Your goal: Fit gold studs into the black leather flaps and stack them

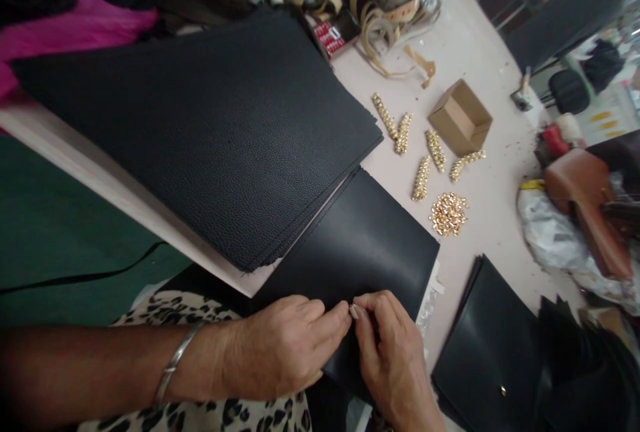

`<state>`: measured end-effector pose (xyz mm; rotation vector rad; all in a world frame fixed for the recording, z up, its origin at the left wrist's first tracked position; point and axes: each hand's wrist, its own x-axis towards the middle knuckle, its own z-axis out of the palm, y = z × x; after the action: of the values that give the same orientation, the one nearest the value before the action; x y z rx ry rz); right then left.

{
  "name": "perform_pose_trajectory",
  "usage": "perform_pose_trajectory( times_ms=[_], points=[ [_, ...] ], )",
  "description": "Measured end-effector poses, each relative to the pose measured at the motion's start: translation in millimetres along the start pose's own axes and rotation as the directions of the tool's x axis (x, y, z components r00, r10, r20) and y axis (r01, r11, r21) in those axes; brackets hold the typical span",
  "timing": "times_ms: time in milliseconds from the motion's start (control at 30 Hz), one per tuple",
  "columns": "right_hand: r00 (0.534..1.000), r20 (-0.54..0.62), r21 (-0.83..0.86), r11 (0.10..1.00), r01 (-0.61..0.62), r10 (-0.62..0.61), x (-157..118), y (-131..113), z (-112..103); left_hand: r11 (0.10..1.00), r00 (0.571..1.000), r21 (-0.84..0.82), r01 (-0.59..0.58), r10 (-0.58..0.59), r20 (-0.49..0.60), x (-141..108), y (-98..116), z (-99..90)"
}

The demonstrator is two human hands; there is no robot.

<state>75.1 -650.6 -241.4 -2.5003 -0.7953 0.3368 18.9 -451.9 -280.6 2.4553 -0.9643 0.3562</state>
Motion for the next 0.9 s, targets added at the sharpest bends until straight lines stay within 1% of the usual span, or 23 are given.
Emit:
perform_pose_trajectory(
  times_ms=[233,500,567,600,667,767,833,900],
  points=[
    [0.994,0.095,0.066,0.996,-0.060,0.054,11,-7,-13,1.000,1.000,0.006,-0.007,0.007,0.012,0,0,-1.6],
    [0.994,0.081,0.066,0.995,-0.073,0.068,8,-6,-12,1.000,1.000,-0.004,-0.010,0.010,0.006,-1,-1,-1.5],
    [0.990,0.095,0.062,0.992,-0.109,0.103,8,-6,-13,1.000,1.000,-0.003,-0.012,0.012,0.010,0,-1,-1.5],
    [0.984,0.110,0.057,0.988,-0.146,0.139,9,-6,-13,1.000,1.000,-0.002,-0.011,0.011,0.016,0,-1,-1.6],
    [0.959,0.152,0.034,0.968,-0.247,0.239,12,-6,-15,1.000,1.000,-0.001,-0.008,0.008,0.025,0,-1,-2.1],
    [0.894,0.250,-0.023,0.926,-0.377,0.371,19,-7,-20,1.000,1.000,-0.007,-0.004,0.004,0.029,-1,0,-2.5],
    [0.856,0.311,-0.056,0.907,-0.417,0.413,26,-9,-23,1.000,1.000,-0.007,0.003,-0.003,0.027,-1,1,-2.1],
    [0.828,0.356,-0.075,0.897,-0.436,0.433,32,-10,-26,1.000,1.000,-0.008,0.009,-0.009,0.021,0,1,-1.5]
  ],
)
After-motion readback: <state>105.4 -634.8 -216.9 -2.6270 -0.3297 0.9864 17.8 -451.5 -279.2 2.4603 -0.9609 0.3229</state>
